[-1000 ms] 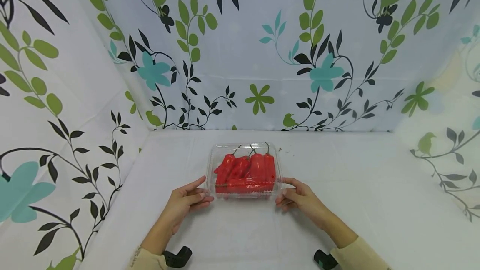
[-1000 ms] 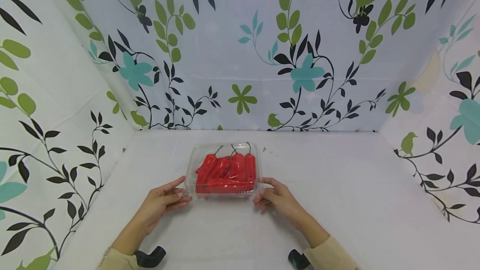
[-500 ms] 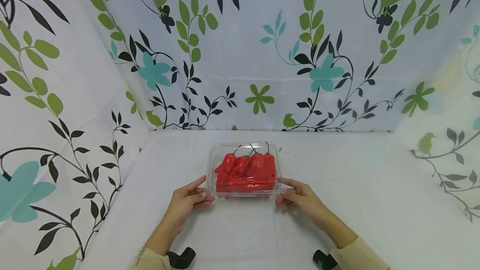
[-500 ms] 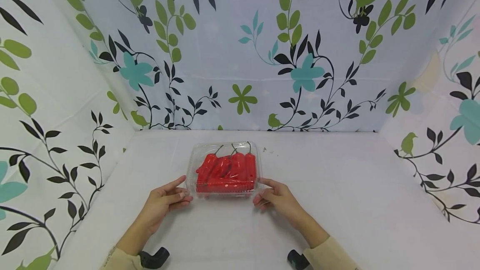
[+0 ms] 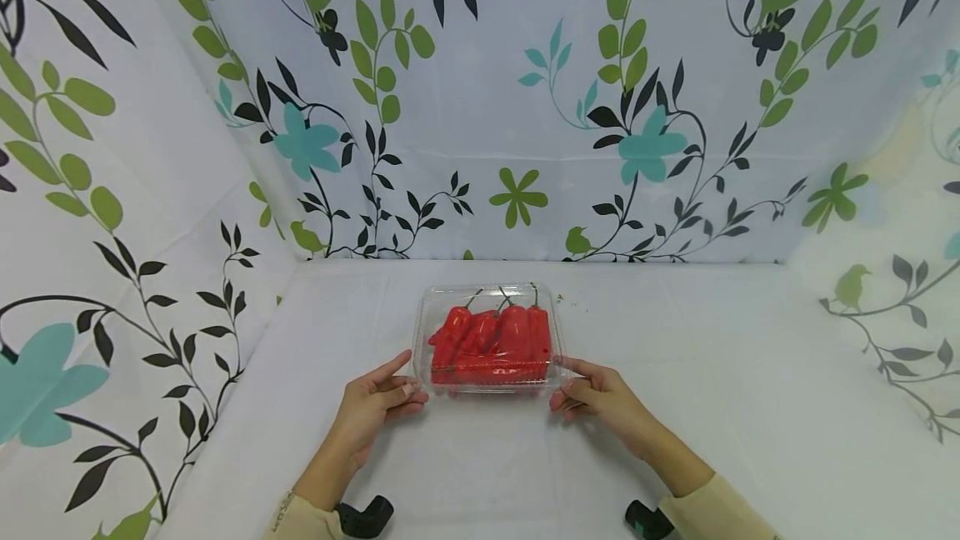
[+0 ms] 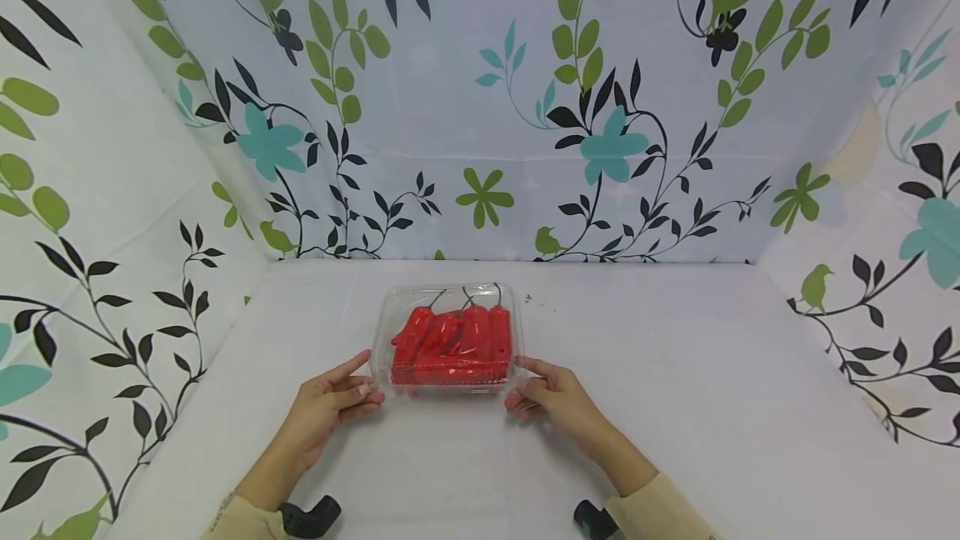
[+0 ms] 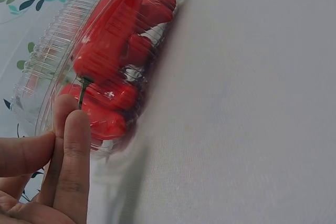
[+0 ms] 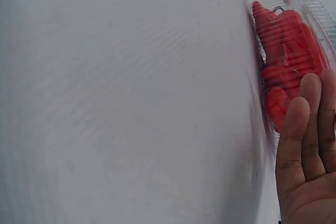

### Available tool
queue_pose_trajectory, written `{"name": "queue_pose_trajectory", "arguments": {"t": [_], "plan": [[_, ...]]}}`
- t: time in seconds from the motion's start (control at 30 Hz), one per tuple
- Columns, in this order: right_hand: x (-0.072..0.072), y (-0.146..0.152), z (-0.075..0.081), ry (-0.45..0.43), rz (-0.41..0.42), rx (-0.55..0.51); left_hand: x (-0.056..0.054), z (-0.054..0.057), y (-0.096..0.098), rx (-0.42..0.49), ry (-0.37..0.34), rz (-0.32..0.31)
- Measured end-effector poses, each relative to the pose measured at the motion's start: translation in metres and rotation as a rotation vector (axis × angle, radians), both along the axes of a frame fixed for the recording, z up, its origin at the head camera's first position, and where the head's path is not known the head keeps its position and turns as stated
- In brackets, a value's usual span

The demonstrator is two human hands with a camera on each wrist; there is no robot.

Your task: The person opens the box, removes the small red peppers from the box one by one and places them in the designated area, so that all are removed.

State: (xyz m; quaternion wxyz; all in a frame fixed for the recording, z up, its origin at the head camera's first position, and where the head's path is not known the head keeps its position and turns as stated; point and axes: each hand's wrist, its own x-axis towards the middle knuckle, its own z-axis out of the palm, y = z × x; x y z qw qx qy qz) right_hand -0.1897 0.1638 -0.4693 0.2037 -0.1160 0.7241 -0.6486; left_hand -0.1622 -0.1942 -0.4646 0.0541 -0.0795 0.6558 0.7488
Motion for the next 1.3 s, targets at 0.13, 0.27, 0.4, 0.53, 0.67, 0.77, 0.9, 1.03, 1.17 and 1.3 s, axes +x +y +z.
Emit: {"name": "queue_pose_trajectory", "arguments": {"t": [0.13, 0.27, 0.4, 0.53, 0.67, 0.77, 0.9, 1.03, 1.17, 1.3], "plan": [[0.0006, 0.0000, 0.0001, 0.007, 0.008, -0.004, 0.0006, -0.0014, 0.0006, 0.014, 0.000, 0.008], [0.0011, -0.0003, 0.0011, 0.001, 0.013, -0.006, 0.0010, -0.0022, 0.0011, 0.023, 0.001, 0.017], [0.0014, -0.0007, 0.0015, -0.005, 0.006, 0.002, 0.0015, -0.0022, 0.0007, 0.026, 0.004, 0.011], [0.0023, -0.0007, 0.0025, 0.006, 0.004, 0.002, 0.0011, -0.0015, 0.0000, 0.027, 0.002, -0.007], [0.0033, -0.0011, 0.0039, 0.006, -0.001, -0.003, 0.0008, -0.0009, -0.0006, 0.025, -0.002, -0.014], [0.0037, -0.0014, 0.0040, 0.005, -0.002, -0.006, 0.0008, -0.0007, -0.0008, 0.020, -0.005, -0.015], [0.0037, -0.0014, 0.0042, 0.003, -0.006, -0.001, 0.0009, 0.0004, -0.0008, 0.009, -0.006, -0.017], [0.0043, -0.0015, 0.0043, 0.002, -0.009, 0.011, 0.0012, 0.0016, -0.0008, 0.006, -0.007, -0.017], [0.0052, -0.0023, 0.0026, -0.003, -0.013, 0.021, 0.0023, 0.0028, -0.0012, 0.003, -0.004, -0.008], [0.0066, -0.0030, 0.0002, -0.001, -0.018, 0.022, 0.0041, 0.0039, -0.0024, -0.016, 0.003, -0.001]]}}
